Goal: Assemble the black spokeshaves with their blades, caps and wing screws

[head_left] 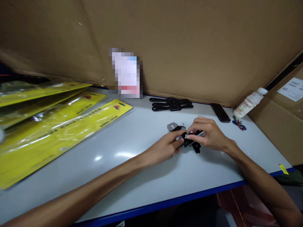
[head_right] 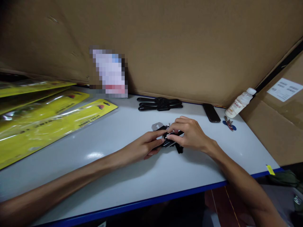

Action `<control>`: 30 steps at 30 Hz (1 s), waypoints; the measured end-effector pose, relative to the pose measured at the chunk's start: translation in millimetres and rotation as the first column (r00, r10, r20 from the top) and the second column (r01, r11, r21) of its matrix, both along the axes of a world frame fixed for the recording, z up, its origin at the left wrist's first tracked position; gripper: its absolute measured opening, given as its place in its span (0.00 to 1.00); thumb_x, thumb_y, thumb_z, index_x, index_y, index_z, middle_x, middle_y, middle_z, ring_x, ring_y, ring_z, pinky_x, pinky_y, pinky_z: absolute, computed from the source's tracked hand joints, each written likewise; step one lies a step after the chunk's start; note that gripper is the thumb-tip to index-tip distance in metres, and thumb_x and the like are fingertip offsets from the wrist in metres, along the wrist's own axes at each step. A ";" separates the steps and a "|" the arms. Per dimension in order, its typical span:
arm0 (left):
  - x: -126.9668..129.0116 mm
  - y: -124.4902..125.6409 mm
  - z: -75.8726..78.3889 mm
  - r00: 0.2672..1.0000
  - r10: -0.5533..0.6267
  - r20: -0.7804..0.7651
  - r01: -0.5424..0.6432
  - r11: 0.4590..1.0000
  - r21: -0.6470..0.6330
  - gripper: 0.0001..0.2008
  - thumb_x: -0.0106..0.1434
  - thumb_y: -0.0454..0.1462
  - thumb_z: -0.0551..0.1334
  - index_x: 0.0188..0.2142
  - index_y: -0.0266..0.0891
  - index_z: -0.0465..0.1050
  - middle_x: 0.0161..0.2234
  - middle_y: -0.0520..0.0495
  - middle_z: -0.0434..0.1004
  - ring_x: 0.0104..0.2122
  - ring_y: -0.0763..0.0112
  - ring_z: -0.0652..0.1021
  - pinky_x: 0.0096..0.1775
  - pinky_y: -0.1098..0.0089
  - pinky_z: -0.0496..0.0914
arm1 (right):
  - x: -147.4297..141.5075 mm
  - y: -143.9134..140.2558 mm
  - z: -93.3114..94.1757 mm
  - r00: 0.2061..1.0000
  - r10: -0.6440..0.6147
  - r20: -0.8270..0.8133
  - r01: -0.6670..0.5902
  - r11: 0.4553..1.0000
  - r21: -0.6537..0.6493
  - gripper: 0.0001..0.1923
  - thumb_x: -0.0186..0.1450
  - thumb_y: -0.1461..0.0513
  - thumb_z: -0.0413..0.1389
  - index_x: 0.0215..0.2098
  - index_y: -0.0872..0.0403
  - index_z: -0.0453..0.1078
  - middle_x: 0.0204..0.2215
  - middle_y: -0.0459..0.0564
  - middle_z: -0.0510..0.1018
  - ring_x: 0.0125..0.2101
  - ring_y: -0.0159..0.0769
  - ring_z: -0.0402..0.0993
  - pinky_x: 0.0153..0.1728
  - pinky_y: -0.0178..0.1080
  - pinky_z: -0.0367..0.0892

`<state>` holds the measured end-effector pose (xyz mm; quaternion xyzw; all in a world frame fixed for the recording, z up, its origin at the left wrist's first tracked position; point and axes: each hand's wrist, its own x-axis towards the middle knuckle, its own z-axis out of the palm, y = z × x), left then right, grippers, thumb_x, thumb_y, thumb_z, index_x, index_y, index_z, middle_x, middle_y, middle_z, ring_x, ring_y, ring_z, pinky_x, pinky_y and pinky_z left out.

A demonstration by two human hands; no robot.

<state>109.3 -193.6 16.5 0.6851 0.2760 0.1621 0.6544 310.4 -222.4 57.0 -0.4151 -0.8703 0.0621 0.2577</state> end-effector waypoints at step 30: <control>-2.2 -0.4 5.7 0.999 -0.037 -0.005 0.037 0.998 -0.043 0.21 0.69 0.40 0.51 0.59 0.34 0.64 0.19 0.60 0.53 0.17 0.77 0.54 0.19 0.76 0.51 | 2.4 -5.3 9.4 0.999 0.024 -0.032 -0.030 0.981 -0.193 0.08 0.66 0.64 0.60 0.43 0.51 0.78 0.27 0.44 0.73 0.26 0.28 0.66 0.29 0.33 0.59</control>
